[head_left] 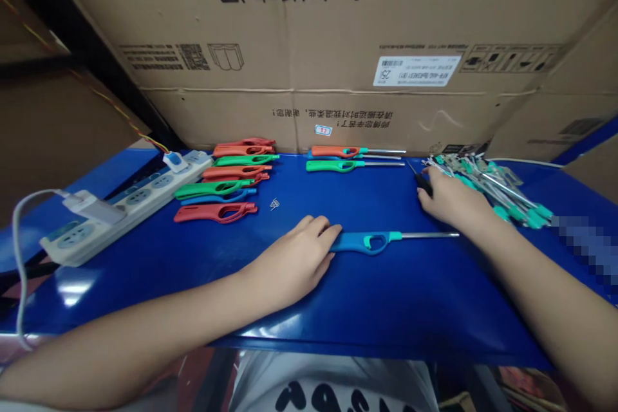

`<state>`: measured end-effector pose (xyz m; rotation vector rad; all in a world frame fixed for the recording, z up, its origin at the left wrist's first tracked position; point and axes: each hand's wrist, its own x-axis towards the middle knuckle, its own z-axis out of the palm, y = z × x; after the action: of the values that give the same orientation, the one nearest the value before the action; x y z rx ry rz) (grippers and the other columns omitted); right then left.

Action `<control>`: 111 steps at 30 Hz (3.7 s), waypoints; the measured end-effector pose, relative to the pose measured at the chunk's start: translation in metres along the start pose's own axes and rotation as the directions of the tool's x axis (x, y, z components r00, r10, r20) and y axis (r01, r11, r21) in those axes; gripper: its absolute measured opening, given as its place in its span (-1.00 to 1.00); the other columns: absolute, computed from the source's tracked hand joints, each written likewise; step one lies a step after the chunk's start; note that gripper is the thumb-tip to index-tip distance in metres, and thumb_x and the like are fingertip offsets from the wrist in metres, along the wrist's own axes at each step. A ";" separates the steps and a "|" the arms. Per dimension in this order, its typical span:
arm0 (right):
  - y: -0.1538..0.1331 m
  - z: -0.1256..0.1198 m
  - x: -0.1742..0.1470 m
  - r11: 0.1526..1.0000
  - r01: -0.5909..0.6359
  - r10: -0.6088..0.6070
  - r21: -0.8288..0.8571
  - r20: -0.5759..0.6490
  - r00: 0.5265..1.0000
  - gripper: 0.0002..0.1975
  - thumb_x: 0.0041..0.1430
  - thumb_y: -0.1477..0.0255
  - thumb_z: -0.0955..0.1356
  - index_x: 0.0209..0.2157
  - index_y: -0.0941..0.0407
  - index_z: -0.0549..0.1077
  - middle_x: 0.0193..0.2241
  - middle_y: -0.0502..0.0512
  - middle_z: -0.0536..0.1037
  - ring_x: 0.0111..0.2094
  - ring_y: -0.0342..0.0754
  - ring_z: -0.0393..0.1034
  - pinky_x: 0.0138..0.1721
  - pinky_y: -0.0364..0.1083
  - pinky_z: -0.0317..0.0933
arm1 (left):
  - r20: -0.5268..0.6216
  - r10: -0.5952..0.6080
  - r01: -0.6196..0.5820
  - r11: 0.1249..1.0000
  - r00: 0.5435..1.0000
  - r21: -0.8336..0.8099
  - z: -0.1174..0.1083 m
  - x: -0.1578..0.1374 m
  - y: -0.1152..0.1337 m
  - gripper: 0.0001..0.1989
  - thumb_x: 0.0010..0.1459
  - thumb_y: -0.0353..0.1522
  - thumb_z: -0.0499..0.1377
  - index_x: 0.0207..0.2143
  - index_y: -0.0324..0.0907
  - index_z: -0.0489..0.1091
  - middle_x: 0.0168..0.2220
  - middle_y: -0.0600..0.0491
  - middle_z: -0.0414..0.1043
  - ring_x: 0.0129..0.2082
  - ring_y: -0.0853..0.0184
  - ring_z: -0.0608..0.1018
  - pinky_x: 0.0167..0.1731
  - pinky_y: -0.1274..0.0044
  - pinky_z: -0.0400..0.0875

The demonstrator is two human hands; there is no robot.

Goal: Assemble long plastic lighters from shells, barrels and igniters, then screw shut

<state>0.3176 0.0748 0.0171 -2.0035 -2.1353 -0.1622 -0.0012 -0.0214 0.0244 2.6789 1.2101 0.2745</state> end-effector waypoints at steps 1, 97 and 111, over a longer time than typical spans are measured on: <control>-0.004 -0.006 0.000 0.996 -0.085 0.084 -0.023 -0.024 0.996 -0.62 0.21 0.32 0.31 0.01 0.20 0.42 -0.33 0.39 0.57 -0.38 0.24 0.46 -0.43 0.06 0.17 | 0.009 -0.009 0.009 1.000 1.000 0.009 -0.001 -0.001 0.002 -0.63 0.36 -0.44 0.06 0.19 -0.28 0.31 0.00 -0.16 0.42 0.00 0.07 0.48 0.03 0.22 0.47; -0.116 -0.029 -0.023 -0.210 0.047 0.121 0.977 -0.022 0.992 -0.87 0.06 0.36 0.38 -0.46 0.10 0.39 -0.71 -0.12 0.26 -0.72 -0.23 0.10 -0.69 -0.20 -0.04 | -0.284 -0.318 -0.083 0.522 0.904 -0.849 0.001 0.006 -0.020 -0.83 0.08 -0.36 0.40 -0.25 -0.21 0.59 -0.26 0.00 0.64 -0.28 0.31 0.63 -0.24 0.51 0.53; -0.113 -0.031 -0.025 -0.083 0.112 0.125 0.990 -0.101 0.987 -0.92 0.05 0.38 0.38 -0.46 0.07 0.42 -0.63 -0.09 0.29 -0.70 -0.22 0.14 -0.70 -0.16 -0.04 | -0.335 -0.252 -0.089 0.666 0.908 -0.741 0.002 0.001 -0.019 -0.95 0.13 -0.37 0.38 -0.36 -0.17 0.64 -0.34 0.02 0.66 -0.36 0.30 0.64 -0.31 0.51 0.51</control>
<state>0.2093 0.0359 0.0485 -0.8686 -1.1819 1.0118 -0.0140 -0.0087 0.0176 1.8623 0.9908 1.1113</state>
